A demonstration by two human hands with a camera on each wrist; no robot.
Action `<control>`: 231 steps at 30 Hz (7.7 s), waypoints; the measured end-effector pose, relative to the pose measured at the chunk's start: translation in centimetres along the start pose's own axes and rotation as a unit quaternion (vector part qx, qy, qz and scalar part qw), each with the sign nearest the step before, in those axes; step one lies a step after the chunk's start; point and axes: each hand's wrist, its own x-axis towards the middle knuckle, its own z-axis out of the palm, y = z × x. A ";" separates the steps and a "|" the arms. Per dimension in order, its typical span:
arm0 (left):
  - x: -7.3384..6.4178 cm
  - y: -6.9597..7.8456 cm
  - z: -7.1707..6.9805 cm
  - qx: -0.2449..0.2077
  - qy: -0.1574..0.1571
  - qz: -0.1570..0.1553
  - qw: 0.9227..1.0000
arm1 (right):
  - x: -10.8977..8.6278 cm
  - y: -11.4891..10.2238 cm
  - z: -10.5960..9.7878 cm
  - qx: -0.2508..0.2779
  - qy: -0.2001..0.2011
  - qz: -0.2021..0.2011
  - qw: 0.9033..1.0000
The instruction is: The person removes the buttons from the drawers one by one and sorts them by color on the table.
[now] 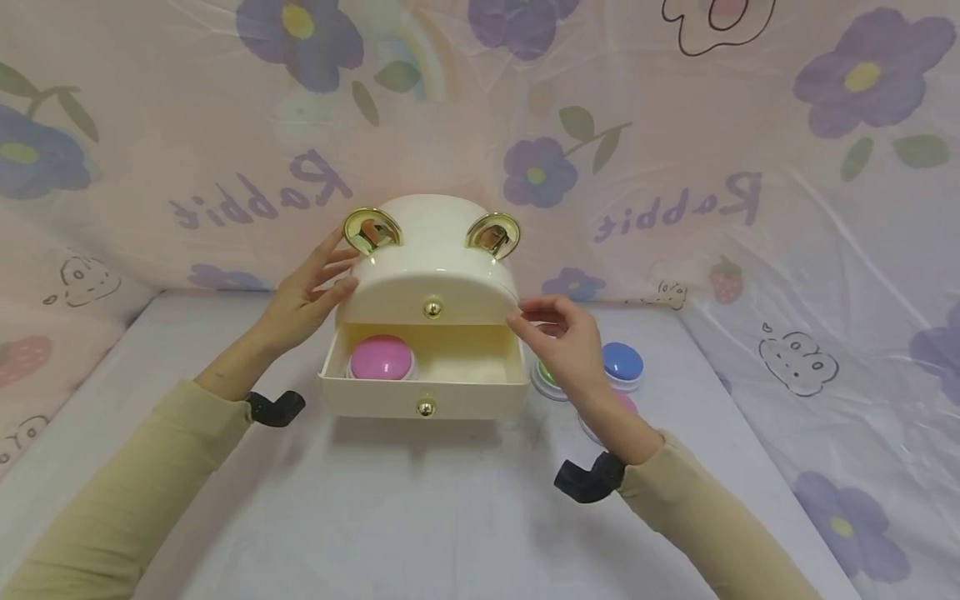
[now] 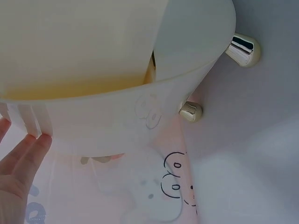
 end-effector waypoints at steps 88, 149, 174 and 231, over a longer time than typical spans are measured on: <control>0.2 -1.0 0.0 0.001 -0.010 -0.018 1.000 | 3.3 -3.4 11.7 -0.200 -0.379 -0.019 0.903; 0.7 -3.4 0.4 0.004 -0.004 -0.007 1.000 | 2.3 -3.5 9.7 -0.146 -0.285 0.074 0.944; 0.8 -3.6 0.4 0.015 -0.003 -0.009 1.000 | 2.1 -4.0 9.3 -0.049 -0.282 0.156 0.945; 0.1 -1.0 0.4 0.012 0.001 -0.001 1.000 | -3.3 -3.2 7.6 -0.074 -0.107 -0.168 0.977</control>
